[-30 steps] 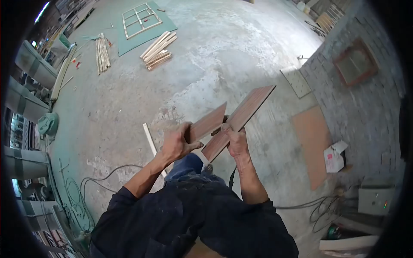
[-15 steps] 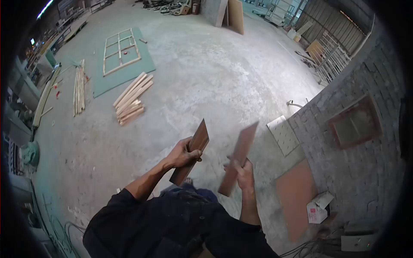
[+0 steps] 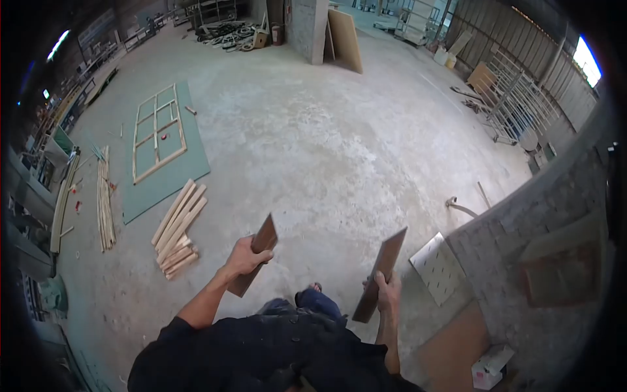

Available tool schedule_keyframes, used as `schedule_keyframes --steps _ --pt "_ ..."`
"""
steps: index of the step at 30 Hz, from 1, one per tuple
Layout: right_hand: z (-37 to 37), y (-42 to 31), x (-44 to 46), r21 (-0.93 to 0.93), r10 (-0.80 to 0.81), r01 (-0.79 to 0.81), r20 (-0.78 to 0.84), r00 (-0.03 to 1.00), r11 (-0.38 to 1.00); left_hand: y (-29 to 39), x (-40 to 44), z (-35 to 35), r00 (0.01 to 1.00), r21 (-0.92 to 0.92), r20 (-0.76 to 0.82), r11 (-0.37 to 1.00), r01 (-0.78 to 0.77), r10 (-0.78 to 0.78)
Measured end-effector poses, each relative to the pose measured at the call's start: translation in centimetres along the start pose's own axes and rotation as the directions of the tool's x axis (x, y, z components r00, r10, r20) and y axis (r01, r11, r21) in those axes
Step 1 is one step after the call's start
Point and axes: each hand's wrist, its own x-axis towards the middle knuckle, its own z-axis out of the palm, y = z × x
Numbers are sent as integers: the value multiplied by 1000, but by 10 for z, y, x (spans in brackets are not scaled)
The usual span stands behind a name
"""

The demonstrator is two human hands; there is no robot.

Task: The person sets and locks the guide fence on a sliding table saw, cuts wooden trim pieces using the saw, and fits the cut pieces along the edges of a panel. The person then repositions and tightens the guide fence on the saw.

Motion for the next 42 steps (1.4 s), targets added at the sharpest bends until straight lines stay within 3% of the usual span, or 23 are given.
schedule_keyframes --steps 4,6,9,12,14,16,18,20,22,25,27,31,36,42 --pt "74 -90 158 -3 -73 74 122 990 997 3 98 -44 989 67 -133 995 76 -66" --pt "104 -120 247 -21 -79 84 180 980 996 1 159 -55 970 -114 -201 987 118 -139" --pt "139 -138 362 -72 -84 104 247 966 992 -15 266 -62 948 -140 -241 974 177 -207" --pt "162 -130 471 -124 -135 168 240 961 978 -7 399 -71 968 -165 -193 978 130 -162" --pt "175 -134 527 -153 -40 58 120 992 987 32 485 -90 974 -92 -134 981 173 -184" --pt "184 -143 593 -184 -74 88 86 994 979 80 588 -111 993 196 -116 980 17 6" --pt "199 -170 629 -52 -26 26 3 1000 998 125 682 -126 999 198 -49 980 31 -22" --pt "211 -209 685 -97 -49 47 -26 998 994 157 783 -136 987 246 28 956 -157 155" --pt "222 -226 755 -65 -95 92 -53 994 994 182 884 -140 978 77 146 984 -160 147" --pt "260 -255 872 104 -131 137 -65 989 985 253 1008 -148 941 58 262 969 -239 216" --pt "281 -276 964 169 -199 201 -25 980 965 293 1086 -146 938 81 281 969 -232 201" --pt "336 -335 1128 172 -183 169 68 981 970 351 1231 -174 939 126 311 972 -197 150" --pt "405 -436 1319 81 -195 181 217 957 980 403 1404 -229 937 102 325 981 -167 126" --pt "484 -489 1531 37 -221 218 202 954 975 428 1635 -273 917 132 350 960 -248 189"
